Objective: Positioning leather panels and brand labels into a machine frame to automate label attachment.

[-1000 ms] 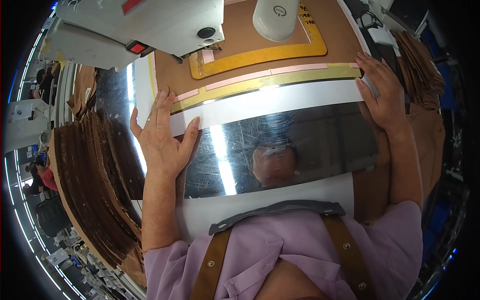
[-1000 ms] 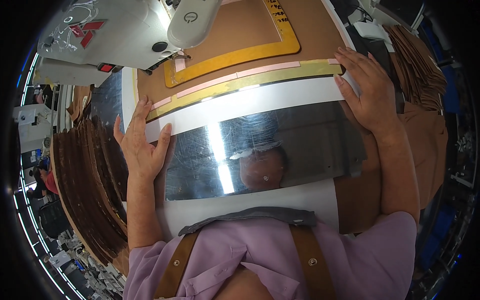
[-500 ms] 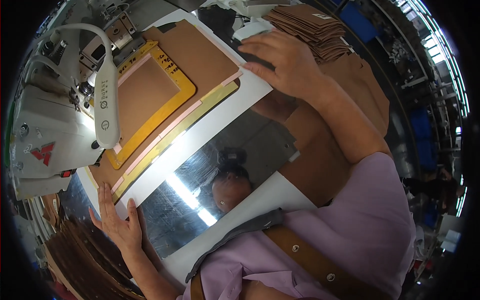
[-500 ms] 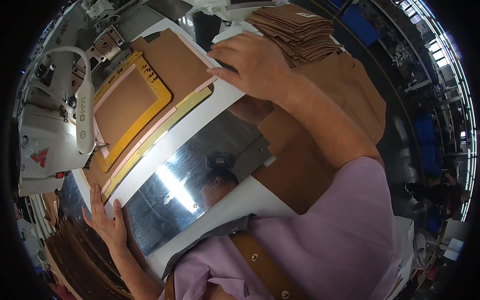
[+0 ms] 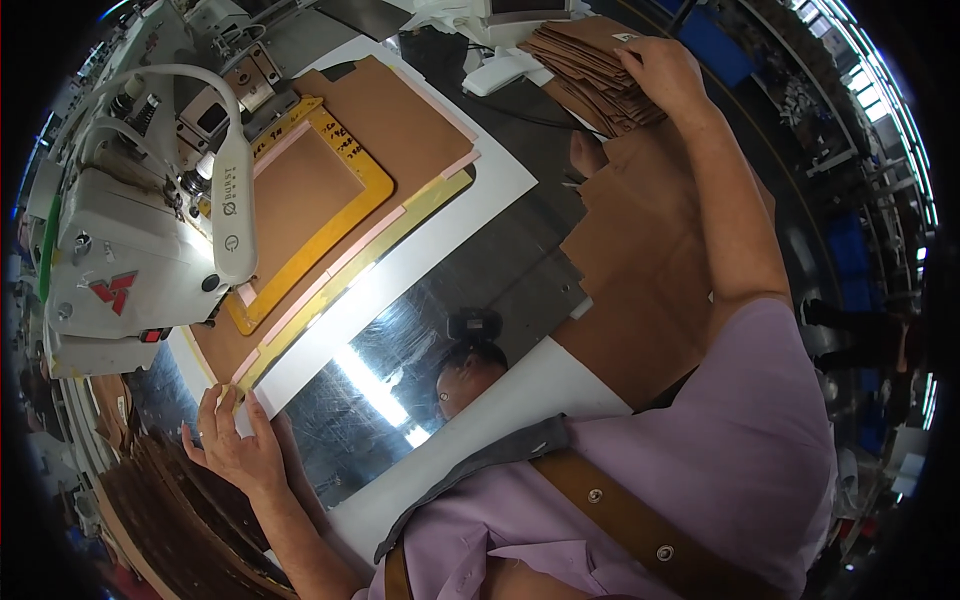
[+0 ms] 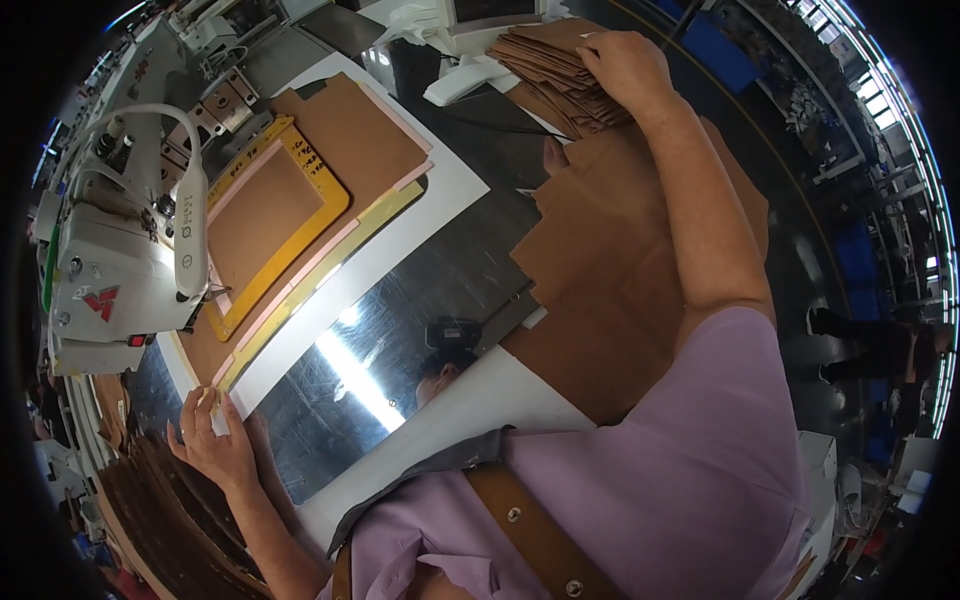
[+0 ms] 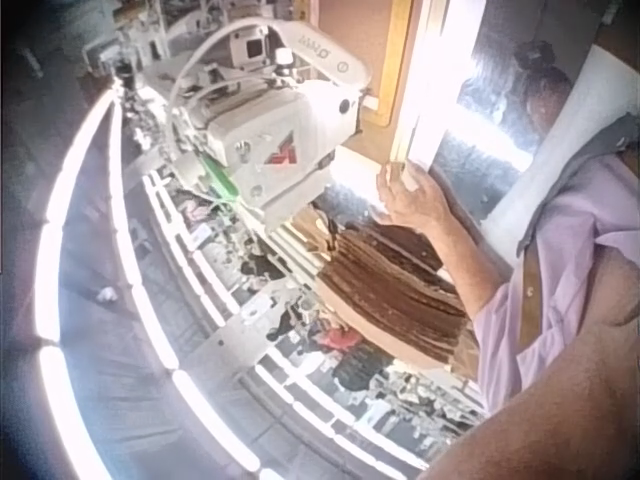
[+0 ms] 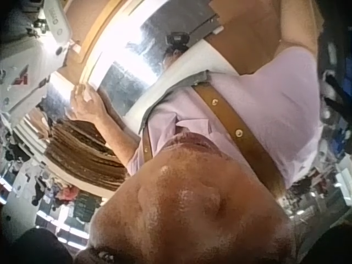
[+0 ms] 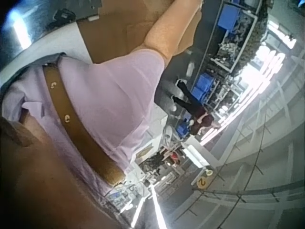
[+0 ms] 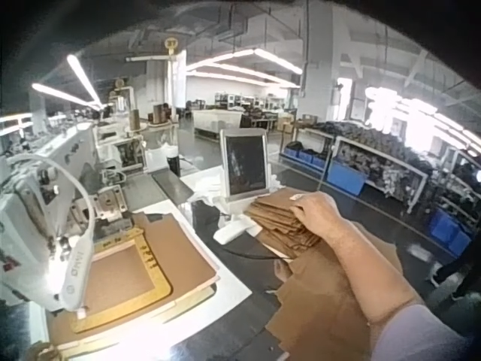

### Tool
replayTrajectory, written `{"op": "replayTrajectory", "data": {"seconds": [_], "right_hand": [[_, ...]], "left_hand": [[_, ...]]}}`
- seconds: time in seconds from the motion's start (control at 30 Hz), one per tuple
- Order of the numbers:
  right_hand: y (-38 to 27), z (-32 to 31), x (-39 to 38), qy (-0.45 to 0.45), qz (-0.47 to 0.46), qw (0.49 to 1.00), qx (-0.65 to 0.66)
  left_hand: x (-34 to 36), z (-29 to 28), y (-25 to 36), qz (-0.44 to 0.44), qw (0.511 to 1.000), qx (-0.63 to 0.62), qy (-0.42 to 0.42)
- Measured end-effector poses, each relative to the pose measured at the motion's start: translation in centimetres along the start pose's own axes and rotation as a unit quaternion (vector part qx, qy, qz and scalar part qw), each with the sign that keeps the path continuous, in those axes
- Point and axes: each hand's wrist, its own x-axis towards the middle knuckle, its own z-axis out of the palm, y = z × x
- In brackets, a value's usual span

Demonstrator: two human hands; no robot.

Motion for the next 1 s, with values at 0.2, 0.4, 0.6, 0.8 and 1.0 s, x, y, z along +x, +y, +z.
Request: {"op": "replayTrajectory", "data": {"seconds": [0.2, 0.4, 0.6, 0.8, 1.0], "right_hand": [[0.3, -1.3, 0.6, -0.053, 0.077, 0.993, 0.070], [0.3, -1.0, 0.2, -0.056, 0.007, 0.996, 0.070], [0.6, -0.6, 0.9, -0.085, -0.010, 0.996, -0.010], [4.2, 1.5, 1.4, -0.051, 0.055, 0.981, 0.178], [0.6, -3.7, 0.5, 0.192, 0.030, 0.957, 0.217]], "left_hand": [[0.8, -0.4, 1.8, 0.046, 0.997, -0.056, 0.005], [0.6, 0.0, 1.0, 0.023, 0.997, -0.073, -0.012], [0.7, 0.3, 1.4, 0.029, 0.997, -0.074, -0.003], [0.5, 0.3, 1.0, 0.031, 0.996, -0.083, 0.003], [1.4, -0.6, 0.8, 0.031, 0.991, -0.131, -0.004]]}}
